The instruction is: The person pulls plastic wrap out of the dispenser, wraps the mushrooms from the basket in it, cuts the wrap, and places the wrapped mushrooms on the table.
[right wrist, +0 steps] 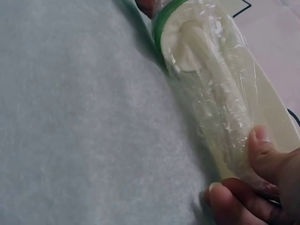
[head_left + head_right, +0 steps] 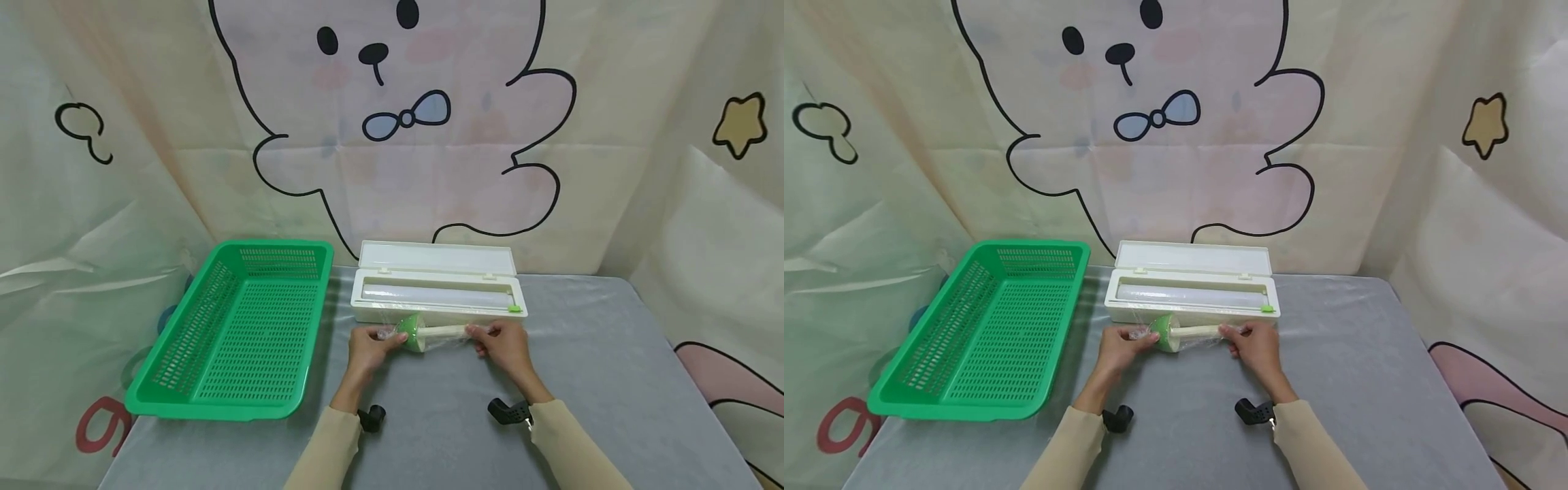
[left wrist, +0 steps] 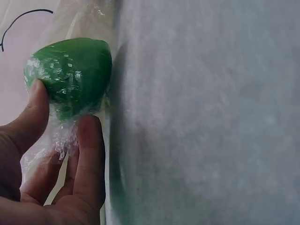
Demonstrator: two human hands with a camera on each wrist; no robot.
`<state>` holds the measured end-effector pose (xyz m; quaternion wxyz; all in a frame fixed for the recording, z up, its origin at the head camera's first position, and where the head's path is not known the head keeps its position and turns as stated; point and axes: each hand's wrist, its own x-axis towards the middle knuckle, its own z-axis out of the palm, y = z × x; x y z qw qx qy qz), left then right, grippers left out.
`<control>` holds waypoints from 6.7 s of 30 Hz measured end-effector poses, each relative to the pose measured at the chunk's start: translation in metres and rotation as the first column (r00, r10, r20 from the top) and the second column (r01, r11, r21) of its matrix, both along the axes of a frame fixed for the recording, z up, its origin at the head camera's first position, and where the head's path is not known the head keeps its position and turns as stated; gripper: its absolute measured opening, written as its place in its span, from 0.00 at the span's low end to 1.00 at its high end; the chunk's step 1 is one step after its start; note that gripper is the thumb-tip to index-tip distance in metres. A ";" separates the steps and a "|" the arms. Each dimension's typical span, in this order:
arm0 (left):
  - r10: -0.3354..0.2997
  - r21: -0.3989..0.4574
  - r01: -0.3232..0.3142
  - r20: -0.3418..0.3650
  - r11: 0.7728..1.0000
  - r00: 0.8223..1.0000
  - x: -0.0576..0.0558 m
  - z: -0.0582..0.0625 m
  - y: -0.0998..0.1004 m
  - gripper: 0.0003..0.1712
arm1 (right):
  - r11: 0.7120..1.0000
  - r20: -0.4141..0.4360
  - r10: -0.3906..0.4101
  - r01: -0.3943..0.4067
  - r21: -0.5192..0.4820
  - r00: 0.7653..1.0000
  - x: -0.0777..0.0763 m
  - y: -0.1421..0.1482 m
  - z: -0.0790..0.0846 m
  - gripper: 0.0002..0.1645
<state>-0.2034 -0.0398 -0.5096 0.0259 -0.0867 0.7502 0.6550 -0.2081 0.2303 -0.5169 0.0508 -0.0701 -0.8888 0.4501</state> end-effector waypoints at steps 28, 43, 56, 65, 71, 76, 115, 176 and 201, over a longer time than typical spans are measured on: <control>-0.036 -0.143 0.043 0.050 0.989 0.998 0.000 0.011 -0.008 0.30 | 0.978 0.066 -0.100 0.086 0.189 0.993 0.018 0.027 0.014 0.40; 0.063 -0.292 -0.170 -0.341 0.941 0.938 0.003 0.049 0.024 0.24 | 0.995 -0.071 0.086 -0.082 0.065 0.994 -0.016 0.061 0.008 0.57; -0.286 -0.343 0.161 -0.351 0.925 0.892 -0.030 0.065 0.085 0.17 | 0.996 -0.162 0.095 -0.094 0.009 0.982 -0.019 0.062 -0.006 0.53; -0.456 -0.417 0.309 -0.318 0.855 0.832 -0.047 0.057 0.141 0.15 | 0.998 -0.152 0.056 -0.051 0.034 0.987 -0.019 0.060 -0.009 0.53; -0.507 -0.502 0.327 -0.278 0.801 0.816 -0.051 0.053 0.166 0.14 | 0.995 -0.188 0.047 -0.029 0.098 0.981 -0.020 0.061 -0.011 0.49; -0.514 -0.576 0.281 -0.292 0.768 0.806 -0.052 0.048 0.179 0.11 | 0.987 -0.221 0.052 -0.016 0.159 0.974 -0.019 0.062 -0.013 0.44; -0.619 -0.832 0.152 -0.263 0.534 0.740 -0.059 0.050 0.144 0.07 | 0.994 -0.195 0.066 -0.047 0.099 0.979 -0.021 0.062 -0.012 0.50; -0.246 -0.690 -0.288 -0.565 0.664 0.788 -0.039 0.027 0.128 0.07 | 0.996 -0.214 0.044 -0.025 0.091 0.976 -0.016 0.068 -0.015 0.49; -0.106 -0.635 -0.342 -0.558 0.693 0.823 -0.036 0.029 0.100 0.05 | 0.995 -0.197 0.047 -0.030 0.091 0.979 -0.015 0.064 -0.010 0.49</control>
